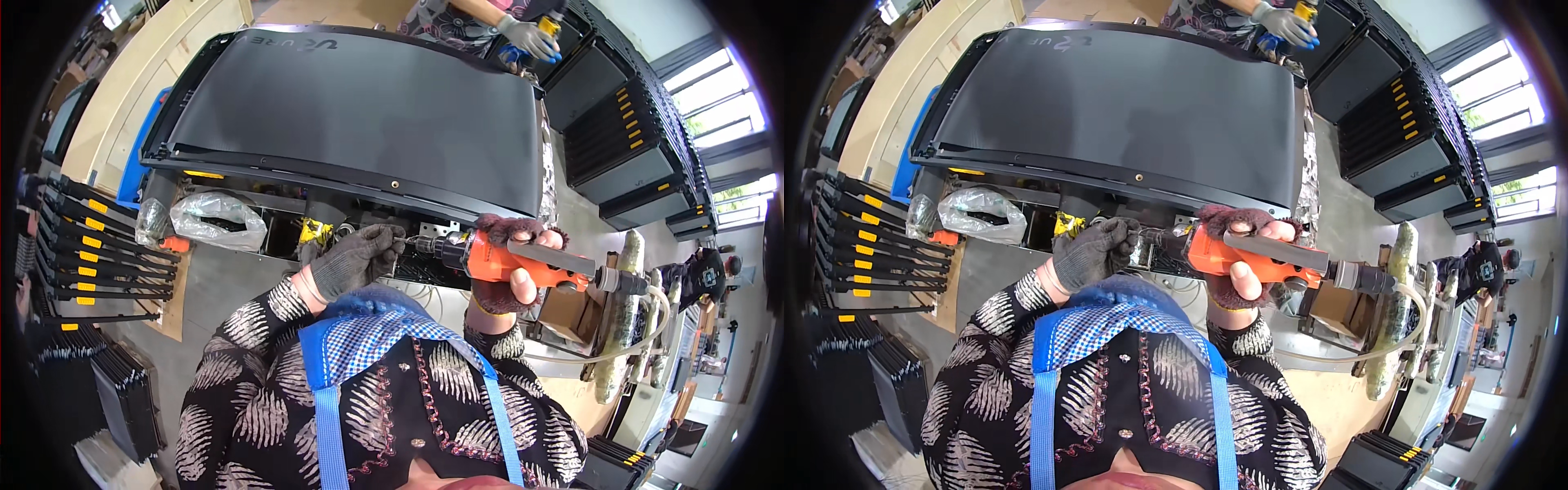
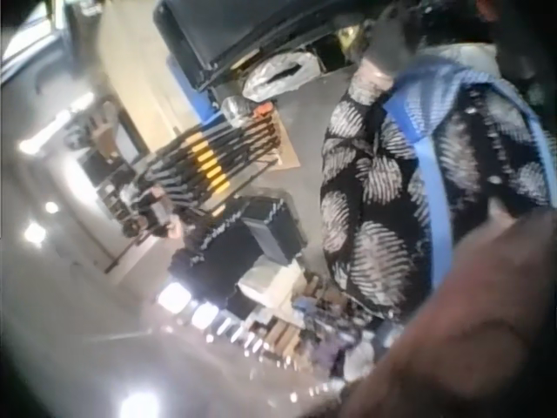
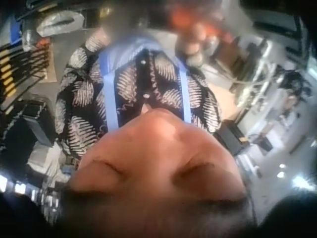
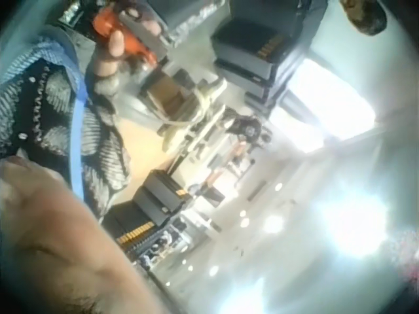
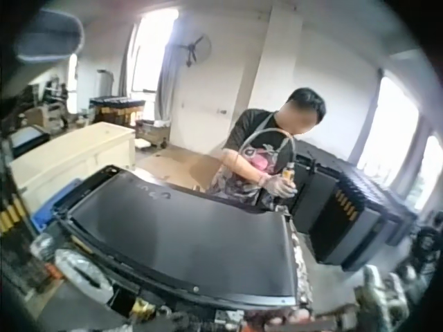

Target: Assembling components of an industrial unit and securing them with power tools.

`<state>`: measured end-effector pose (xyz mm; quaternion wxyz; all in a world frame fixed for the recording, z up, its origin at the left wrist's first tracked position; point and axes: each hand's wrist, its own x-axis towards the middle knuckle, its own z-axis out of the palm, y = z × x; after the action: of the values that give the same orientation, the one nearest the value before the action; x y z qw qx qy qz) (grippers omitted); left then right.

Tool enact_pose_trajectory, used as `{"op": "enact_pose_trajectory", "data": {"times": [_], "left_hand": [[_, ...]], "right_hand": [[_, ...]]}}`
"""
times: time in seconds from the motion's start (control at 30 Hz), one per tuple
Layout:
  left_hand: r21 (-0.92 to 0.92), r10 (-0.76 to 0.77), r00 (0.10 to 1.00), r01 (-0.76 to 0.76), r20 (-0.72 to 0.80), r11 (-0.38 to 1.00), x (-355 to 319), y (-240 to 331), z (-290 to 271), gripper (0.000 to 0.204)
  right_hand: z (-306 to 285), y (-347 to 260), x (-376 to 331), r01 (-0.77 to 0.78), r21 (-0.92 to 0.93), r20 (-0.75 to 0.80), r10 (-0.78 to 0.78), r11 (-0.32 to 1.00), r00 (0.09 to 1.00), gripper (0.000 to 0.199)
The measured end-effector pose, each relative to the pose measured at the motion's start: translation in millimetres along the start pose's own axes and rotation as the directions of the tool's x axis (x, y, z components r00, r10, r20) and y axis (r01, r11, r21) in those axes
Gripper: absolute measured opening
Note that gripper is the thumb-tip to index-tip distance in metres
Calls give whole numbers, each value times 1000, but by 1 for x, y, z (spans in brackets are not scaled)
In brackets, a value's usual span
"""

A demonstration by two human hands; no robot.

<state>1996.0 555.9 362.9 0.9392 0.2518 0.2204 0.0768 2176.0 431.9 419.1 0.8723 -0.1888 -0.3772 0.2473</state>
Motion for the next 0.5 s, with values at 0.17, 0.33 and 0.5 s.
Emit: {"op": "enact_pose_trajectory", "data": {"times": [0.17, 0.33, 0.5], "left_hand": [[86, 42, 998, -39, -36, 996, 1, 6, 4, 35], [306, 29, 1000, -30, 9, 952, 0, 20, 10, 34], [108, -41, 998, 36, 46, 993, 18, 13, -5, 29]], "right_hand": [[4, 1, 2, 7, -51, 16, -7, 999, 1000, 42], [-2, -1, -5, -41, -170, 42, 49, 985, 998, 42], [3, 8, 0, 34, -237, 136, -2, 971, 991, 41]]}}
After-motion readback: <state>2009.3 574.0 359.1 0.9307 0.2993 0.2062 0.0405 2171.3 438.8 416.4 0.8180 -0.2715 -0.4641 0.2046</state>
